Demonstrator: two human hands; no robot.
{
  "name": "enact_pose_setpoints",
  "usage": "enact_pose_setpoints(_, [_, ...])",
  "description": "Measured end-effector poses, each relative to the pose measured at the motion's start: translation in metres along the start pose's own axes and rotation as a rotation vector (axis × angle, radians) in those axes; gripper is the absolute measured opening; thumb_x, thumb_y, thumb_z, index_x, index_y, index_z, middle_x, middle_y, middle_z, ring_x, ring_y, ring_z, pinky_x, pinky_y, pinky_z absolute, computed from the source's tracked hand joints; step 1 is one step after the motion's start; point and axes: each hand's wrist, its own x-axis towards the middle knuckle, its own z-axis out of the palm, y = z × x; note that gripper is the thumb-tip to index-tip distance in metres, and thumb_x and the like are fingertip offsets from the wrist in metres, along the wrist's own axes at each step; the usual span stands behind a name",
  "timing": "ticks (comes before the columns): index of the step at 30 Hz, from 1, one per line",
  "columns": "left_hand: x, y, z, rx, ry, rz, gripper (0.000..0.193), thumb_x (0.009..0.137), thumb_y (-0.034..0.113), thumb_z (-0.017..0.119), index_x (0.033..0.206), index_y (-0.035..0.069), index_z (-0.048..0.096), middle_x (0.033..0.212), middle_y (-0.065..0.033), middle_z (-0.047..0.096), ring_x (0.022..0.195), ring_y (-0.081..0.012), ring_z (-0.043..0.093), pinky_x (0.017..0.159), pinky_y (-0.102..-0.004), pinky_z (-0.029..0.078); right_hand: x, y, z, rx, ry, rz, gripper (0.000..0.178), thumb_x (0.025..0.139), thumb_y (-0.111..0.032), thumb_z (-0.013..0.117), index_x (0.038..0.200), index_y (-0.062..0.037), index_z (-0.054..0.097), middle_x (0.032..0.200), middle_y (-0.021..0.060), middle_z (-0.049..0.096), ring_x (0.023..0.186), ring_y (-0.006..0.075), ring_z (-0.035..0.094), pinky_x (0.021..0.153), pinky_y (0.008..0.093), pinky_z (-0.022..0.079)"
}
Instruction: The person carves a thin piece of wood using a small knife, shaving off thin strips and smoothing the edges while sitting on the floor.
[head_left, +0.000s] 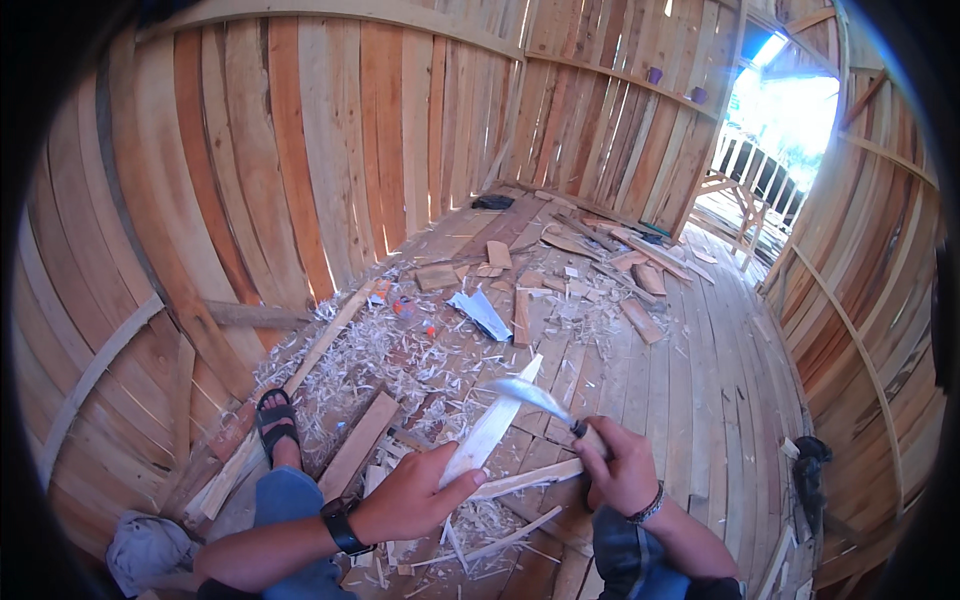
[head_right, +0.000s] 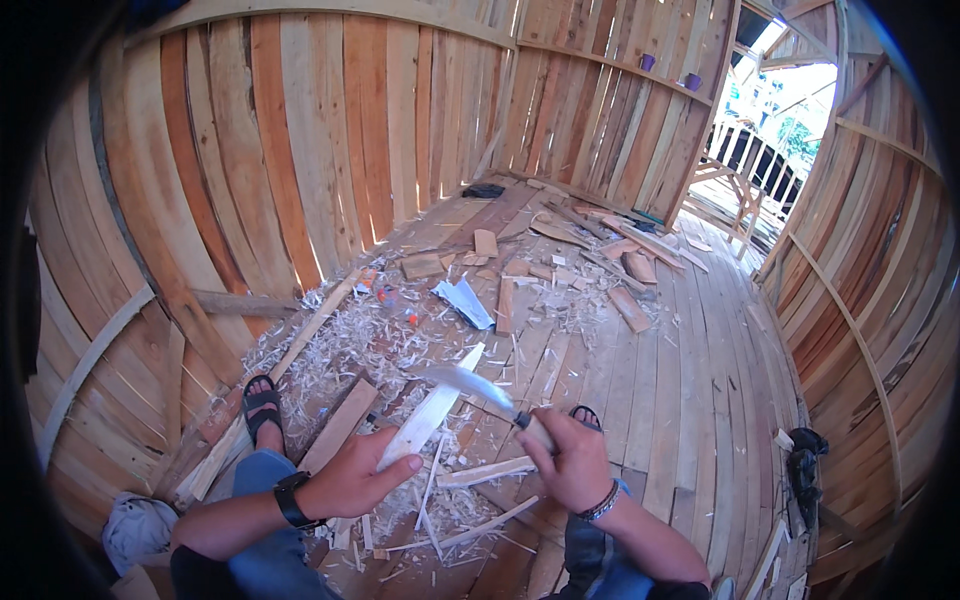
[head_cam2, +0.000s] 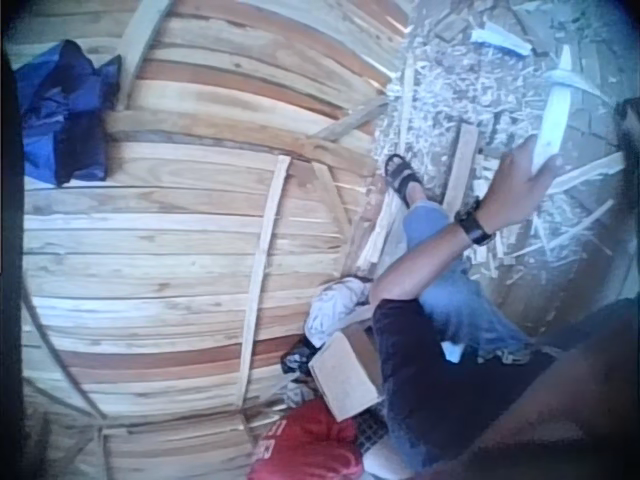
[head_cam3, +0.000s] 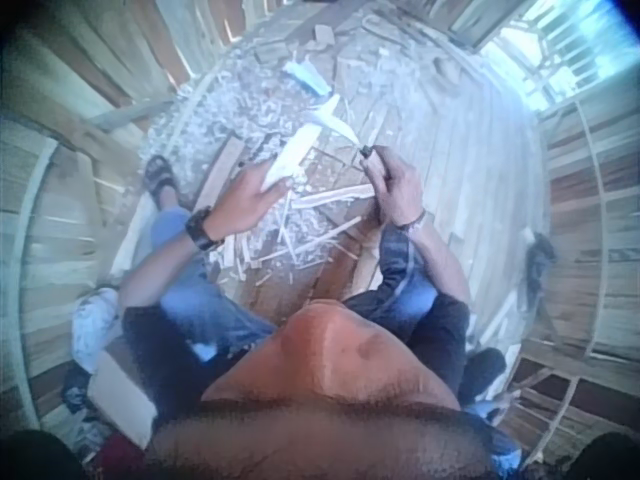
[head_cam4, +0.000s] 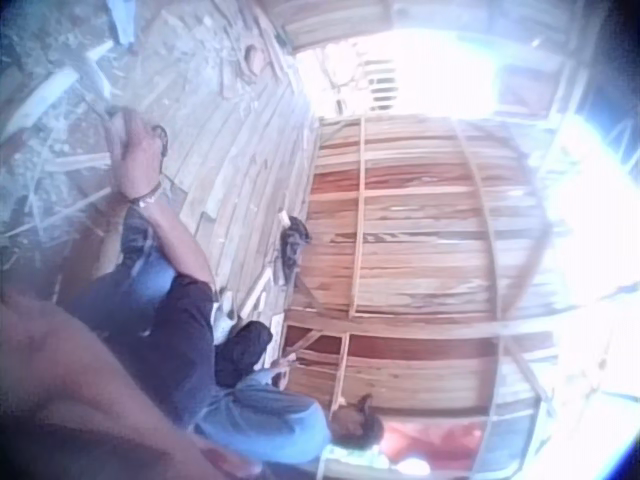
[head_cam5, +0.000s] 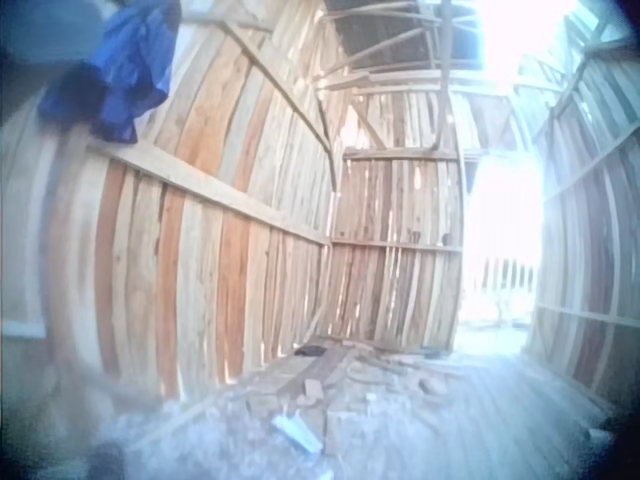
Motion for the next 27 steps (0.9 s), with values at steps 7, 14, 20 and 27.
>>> enact_pose_setpoints(7, [-0.001, 0.0, 0.001, 0.053, -0.03, -0.019, 0.034, 0.094, 0.031, 0.056, 0.094, -0.003, 0.055, 0.063, -0.0155, 0.056, 0.056, -0.0264, 0.057, 0.053, -0.0395, 0.041, -0.002, 0.007, 0.003, -0.06, 0.069, -0.085, 0.032, 0.082, -0.025, 0.072, 0.101, -0.0008, 0.062, 0.074, 0.0152, 0.063, 0.061, 0.0324, 0.061, 0.057, 0.0395, 0.047])
enact_pose_setpoints(14, [-0.002, -0.002, 0.0, 0.102, -0.022, -0.023, 0.035, 0.093, 0.031, 0.057, 0.093, -0.004, 0.054, 0.063, -0.0182, 0.058, 0.057, -0.0317, 0.06, 0.052, -0.0411, 0.042, -0.003, 0.001, -0.002, -0.031, -0.049, -0.016, 0.028, 0.082, -0.018, 0.072, 0.101, 0.0005, 0.061, 0.076, 0.0166, 0.062, 0.061, 0.0325, 0.063, 0.057, 0.0359, 0.049])
enact_pose_setpoints(20, [-0.002, -0.005, 0.002, 0.106, -0.022, 0.019, 0.036, 0.094, 0.032, 0.057, 0.092, -0.004, 0.053, 0.062, -0.019, 0.058, 0.056, -0.0333, 0.061, 0.052, -0.0417, 0.042, -0.007, 0.003, 0.004, -0.065, -0.024, -0.145, 0.027, 0.085, -0.023, 0.07, 0.098, -0.002, 0.062, 0.072, 0.0149, 0.062, 0.061, 0.0313, 0.064, 0.057, 0.0377, 0.048])
enact_pose_setpoints(27, [-0.003, 0.0, 0.0, 0.101, -0.054, 0.0, 0.036, 0.094, 0.032, 0.056, 0.092, -0.004, 0.053, 0.063, -0.0194, 0.058, 0.056, -0.0343, 0.06, 0.052, -0.0427, 0.043, -0.008, 0.006, 0.008, -0.123, -0.001, -0.156, 0.026, 0.085, -0.026, 0.069, 0.096, -0.0035, 0.062, 0.071, 0.0137, 0.062, 0.062, 0.031, 0.063, 0.057, 0.0384, 0.048])
